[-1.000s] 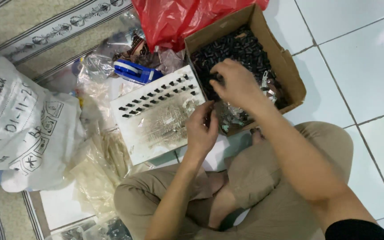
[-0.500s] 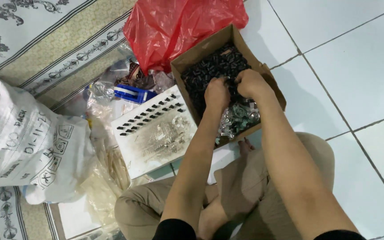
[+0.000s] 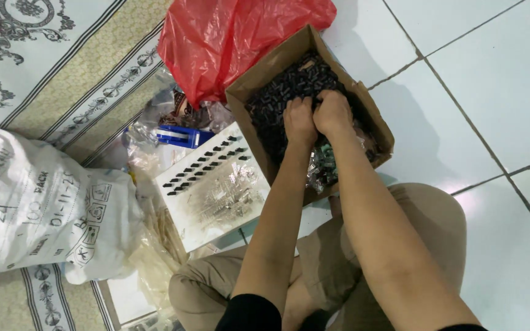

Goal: Assembling small black plastic components into a white template tray

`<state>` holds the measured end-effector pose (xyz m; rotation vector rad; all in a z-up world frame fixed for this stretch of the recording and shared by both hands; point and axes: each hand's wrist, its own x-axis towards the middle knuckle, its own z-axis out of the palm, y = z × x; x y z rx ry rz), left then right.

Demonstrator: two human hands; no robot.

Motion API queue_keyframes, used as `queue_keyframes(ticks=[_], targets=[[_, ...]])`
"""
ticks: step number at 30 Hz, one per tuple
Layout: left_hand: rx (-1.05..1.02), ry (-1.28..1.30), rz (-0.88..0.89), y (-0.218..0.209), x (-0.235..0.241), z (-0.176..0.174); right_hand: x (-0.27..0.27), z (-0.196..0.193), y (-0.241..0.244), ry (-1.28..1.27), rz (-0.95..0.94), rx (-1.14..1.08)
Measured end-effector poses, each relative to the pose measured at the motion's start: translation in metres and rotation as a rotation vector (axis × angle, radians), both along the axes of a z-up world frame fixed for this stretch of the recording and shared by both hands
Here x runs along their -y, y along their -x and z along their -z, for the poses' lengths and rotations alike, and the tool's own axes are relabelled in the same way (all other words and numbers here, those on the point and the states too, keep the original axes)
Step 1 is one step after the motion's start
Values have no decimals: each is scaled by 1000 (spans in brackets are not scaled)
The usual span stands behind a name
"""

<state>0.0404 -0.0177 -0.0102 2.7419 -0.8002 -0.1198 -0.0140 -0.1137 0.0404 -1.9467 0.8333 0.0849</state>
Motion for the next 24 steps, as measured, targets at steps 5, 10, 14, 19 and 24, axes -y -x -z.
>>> queue_keyframes(ticks=[5,10,14,19,24], targets=[[-58,84,-96,3,-1,23,-1,-8,5,-18,1,-2],[-82,41,-104,23,-6,-9,0,9,4,-5,-14,7],[-128,92,-11,33,-14,-22,-4,-7,11,29,-26,-41],[-161,215,28,36,-19,-24,-2,-9,14,55,2,-20],[-51,130,36,31,-19,10,-9,-20,17,213,-133,-94]])
